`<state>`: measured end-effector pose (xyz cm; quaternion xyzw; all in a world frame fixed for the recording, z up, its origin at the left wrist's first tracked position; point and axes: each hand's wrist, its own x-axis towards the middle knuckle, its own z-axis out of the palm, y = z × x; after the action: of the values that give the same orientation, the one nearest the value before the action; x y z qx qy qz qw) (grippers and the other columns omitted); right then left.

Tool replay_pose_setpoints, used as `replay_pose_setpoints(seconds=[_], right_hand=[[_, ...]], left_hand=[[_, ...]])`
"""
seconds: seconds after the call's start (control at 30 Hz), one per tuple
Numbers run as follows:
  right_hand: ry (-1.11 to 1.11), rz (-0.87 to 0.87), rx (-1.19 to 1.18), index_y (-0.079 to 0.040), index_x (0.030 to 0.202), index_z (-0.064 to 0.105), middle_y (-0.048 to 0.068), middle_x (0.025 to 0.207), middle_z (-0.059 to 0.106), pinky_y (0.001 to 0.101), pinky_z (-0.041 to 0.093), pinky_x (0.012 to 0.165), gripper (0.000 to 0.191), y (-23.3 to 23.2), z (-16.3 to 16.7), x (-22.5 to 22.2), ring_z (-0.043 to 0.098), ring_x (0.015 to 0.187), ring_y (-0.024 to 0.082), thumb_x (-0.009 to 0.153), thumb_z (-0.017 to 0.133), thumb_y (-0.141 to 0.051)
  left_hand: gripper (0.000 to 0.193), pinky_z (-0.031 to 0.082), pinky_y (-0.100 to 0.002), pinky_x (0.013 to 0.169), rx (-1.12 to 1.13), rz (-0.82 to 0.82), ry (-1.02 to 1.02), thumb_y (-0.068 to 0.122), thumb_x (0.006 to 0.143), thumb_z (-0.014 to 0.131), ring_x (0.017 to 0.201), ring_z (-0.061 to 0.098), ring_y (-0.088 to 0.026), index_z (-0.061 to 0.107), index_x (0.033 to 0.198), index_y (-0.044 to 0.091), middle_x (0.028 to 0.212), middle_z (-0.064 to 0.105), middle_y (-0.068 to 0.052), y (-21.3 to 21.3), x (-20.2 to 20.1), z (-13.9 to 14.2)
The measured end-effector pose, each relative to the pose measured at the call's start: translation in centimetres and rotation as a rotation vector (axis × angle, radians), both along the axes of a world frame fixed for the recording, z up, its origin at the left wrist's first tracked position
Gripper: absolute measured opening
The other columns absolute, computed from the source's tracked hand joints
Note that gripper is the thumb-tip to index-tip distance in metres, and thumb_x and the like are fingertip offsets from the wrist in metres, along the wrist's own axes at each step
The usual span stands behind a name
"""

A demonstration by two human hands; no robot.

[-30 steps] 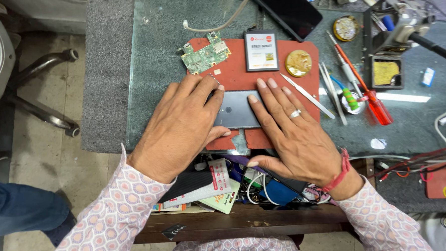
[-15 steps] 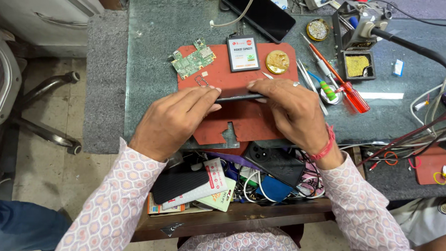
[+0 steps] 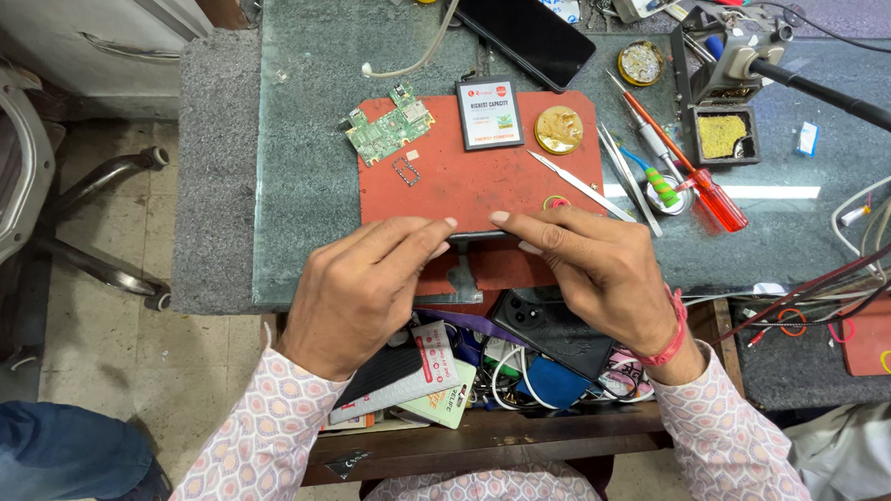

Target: The person repairs a smartphone at a repair workbench. They handle the opened phone, remove and reposition its battery, use a screwdriver on the phone body, pick up small components with tweezers, then close the phone with its back cover and place it on the mat.

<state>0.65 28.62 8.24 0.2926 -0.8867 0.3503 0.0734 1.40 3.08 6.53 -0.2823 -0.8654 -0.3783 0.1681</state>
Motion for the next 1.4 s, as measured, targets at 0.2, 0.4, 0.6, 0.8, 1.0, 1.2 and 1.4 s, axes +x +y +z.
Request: replay_pose_setpoints(seconds=[0.2, 0.4, 0.6, 0.8, 1.0, 1.2, 1.4], right_hand=[[0.100, 0.081, -0.014, -0.010, 0.135, 0.066, 0.011, 0.109, 0.071, 0.0345, 0.058, 0.077, 0.056, -0.4, 0.2, -0.3, 0.072, 0.089, 0.025, 0.084, 0.060, 0.013], [0.153, 0.083, 0.065, -0.012, 0.133, 0.069, 0.009, 0.106, 0.072, 0.0367, 0.056, 0.070, 0.057, -0.1, -0.2, -1.0, 0.072, 0.083, 0.026, 0.081, 0.062, 0.011], [0.134, 0.068, 0.051, -0.011, 0.132, 0.069, 0.010, 0.107, 0.074, 0.0347, 0.058, 0.072, 0.058, 0.1, -0.9, -0.8, 0.073, 0.085, 0.025, 0.080, 0.063, 0.014], [-0.288, -0.064, -0.277, -0.004, 0.155, 0.039, 0.012, 0.106, 0.075, 0.0303, 0.060, 0.084, 0.073, 0.1, -1.2, 0.2, 0.072, 0.095, 0.016, 0.090, 0.067, 0.013], [-0.074, -0.098, -0.362, 0.000, 0.149, 0.034, 0.014, 0.115, 0.076, 0.0290, 0.061, 0.094, 0.063, 0.5, 1.4, 2.6, 0.076, 0.106, 0.018, 0.096, 0.065, 0.013], [0.125, -0.084, -0.281, 0.000, 0.142, 0.037, 0.016, 0.115, 0.075, 0.0284, 0.060, 0.093, 0.061, -0.9, 2.8, 3.8, 0.076, 0.109, 0.022, 0.093, 0.071, 0.014], [0.048, -0.050, -0.317, 0.000, 0.143, 0.037, 0.018, 0.120, 0.075, 0.0292, 0.062, 0.096, 0.056, -1.5, 2.8, 3.8, 0.076, 0.115, 0.025, 0.097, 0.063, 0.017]], left_hand=[[0.025, 0.057, -0.038, 0.079, 0.024, 0.010, 0.049, 0.007, 0.090, 0.075, 0.098, 0.070, -0.025, 0.072, 0.114, 0.005, 0.111, 0.070, -0.005, 1.2, 0.0, 0.7], [0.038, 0.055, -0.040, 0.082, 0.050, 0.030, 0.051, -0.008, 0.080, 0.067, 0.098, 0.066, -0.025, 0.072, 0.115, 0.007, 0.103, 0.066, -0.004, 2.1, -0.2, 0.1], [0.040, 0.053, -0.043, 0.083, -0.017, -0.003, 0.110, -0.010, 0.074, 0.065, 0.094, 0.062, -0.028, 0.069, 0.112, 0.003, 0.099, 0.061, -0.006, 2.4, -0.5, -0.1], [0.029, 0.052, -0.040, 0.089, 0.147, -0.008, 0.006, -0.006, 0.089, 0.068, 0.101, 0.065, -0.027, 0.066, 0.116, 0.005, 0.107, 0.066, -0.007, 2.2, -0.1, -0.1], [0.025, 0.050, -0.042, 0.087, 0.197, 0.040, 0.080, 0.008, 0.094, 0.074, 0.097, 0.065, -0.028, 0.066, 0.117, 0.005, 0.108, 0.067, -0.008, 3.1, 0.9, 1.6], [0.024, 0.057, -0.037, 0.089, 0.308, -0.003, 0.082, 0.008, 0.095, 0.079, 0.102, 0.069, -0.025, 0.069, 0.117, 0.006, 0.109, 0.069, -0.006, 4.3, 1.9, 4.1], [0.024, 0.060, -0.034, 0.087, 0.313, 0.007, 0.043, -0.004, 0.090, 0.074, 0.102, 0.072, -0.023, 0.070, 0.111, 0.007, 0.108, 0.071, -0.005, 3.7, 2.2, 3.0]])
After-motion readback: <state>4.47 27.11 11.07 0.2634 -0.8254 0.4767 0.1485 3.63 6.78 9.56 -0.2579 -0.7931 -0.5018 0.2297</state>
